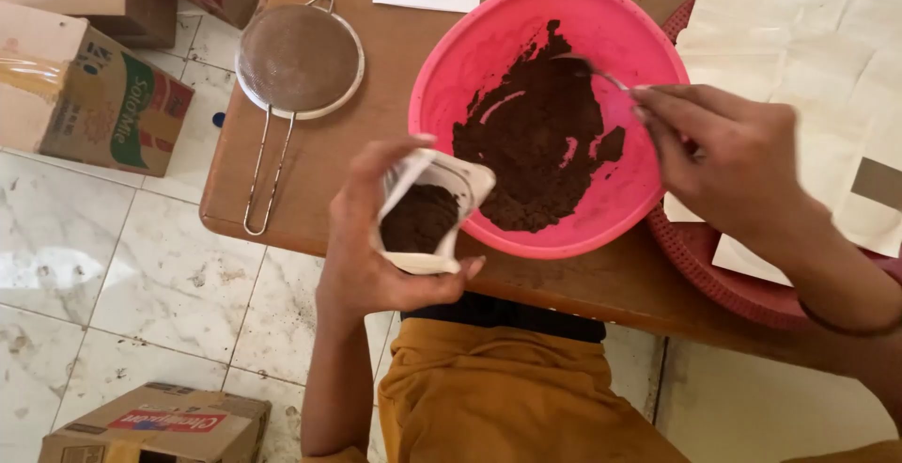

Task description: Filling white pouches with coffee grounds using a spoon from a bowl and then folding the top to seal them.

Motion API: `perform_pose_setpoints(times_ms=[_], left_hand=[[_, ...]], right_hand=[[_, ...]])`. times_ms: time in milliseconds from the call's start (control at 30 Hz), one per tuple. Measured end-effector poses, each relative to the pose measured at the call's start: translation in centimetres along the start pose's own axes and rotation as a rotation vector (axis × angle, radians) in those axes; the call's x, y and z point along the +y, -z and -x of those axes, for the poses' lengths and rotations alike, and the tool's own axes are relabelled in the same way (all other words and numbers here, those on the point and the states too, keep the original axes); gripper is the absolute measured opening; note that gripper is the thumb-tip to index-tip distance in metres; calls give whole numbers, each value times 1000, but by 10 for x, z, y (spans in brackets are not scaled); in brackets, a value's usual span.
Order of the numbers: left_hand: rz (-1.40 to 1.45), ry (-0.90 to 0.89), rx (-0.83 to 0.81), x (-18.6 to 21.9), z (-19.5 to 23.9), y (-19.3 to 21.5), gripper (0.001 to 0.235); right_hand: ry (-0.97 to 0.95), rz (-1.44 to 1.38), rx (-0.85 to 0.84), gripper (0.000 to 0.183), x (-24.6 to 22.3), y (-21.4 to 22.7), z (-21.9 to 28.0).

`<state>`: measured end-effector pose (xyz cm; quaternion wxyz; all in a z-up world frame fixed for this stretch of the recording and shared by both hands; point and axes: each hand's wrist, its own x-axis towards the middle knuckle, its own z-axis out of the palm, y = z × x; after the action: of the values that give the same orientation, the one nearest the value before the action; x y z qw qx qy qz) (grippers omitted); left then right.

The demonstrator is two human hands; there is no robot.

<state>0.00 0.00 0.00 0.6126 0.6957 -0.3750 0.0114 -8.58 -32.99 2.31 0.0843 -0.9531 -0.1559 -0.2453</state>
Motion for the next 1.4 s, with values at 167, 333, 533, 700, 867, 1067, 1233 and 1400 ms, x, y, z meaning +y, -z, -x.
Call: perform_pose_setpoints(times_ms=[167, 333, 533, 700, 867, 1067, 1233, 1400], left_hand=[[-96, -7, -57, 4, -7, -1, 80], [-118, -17, -100, 1, -9, -3, 83], [-164, -48, -104, -4, -7, -8, 87], [-279, -80, -71, -1, -4, -13, 88], [-300, -97, 57, -1, 1, -28, 87], [-244, 45, 120, 13, -2, -28, 89], [-201, 80, 169, 16, -2, -14, 92], [-433, 85, 43, 21, -7, -6, 89]], right_hand=[[-22, -125, -62, 7, -2, -8, -7], [-34, -266, -262, 13, -2, -2, -8], [-63, -319, -335, 14, -3, 5, -12], [-66, -321, -400, 16, -15, 20, -21], [-243, -370, -445, 15, -16, 25, -17], [-833, -609, -628, 23, -21, 22, -41], [-919, -780, -517, 20, -8, 23, -43], [-944, -770, -381, 19, 3, 37, -46]])
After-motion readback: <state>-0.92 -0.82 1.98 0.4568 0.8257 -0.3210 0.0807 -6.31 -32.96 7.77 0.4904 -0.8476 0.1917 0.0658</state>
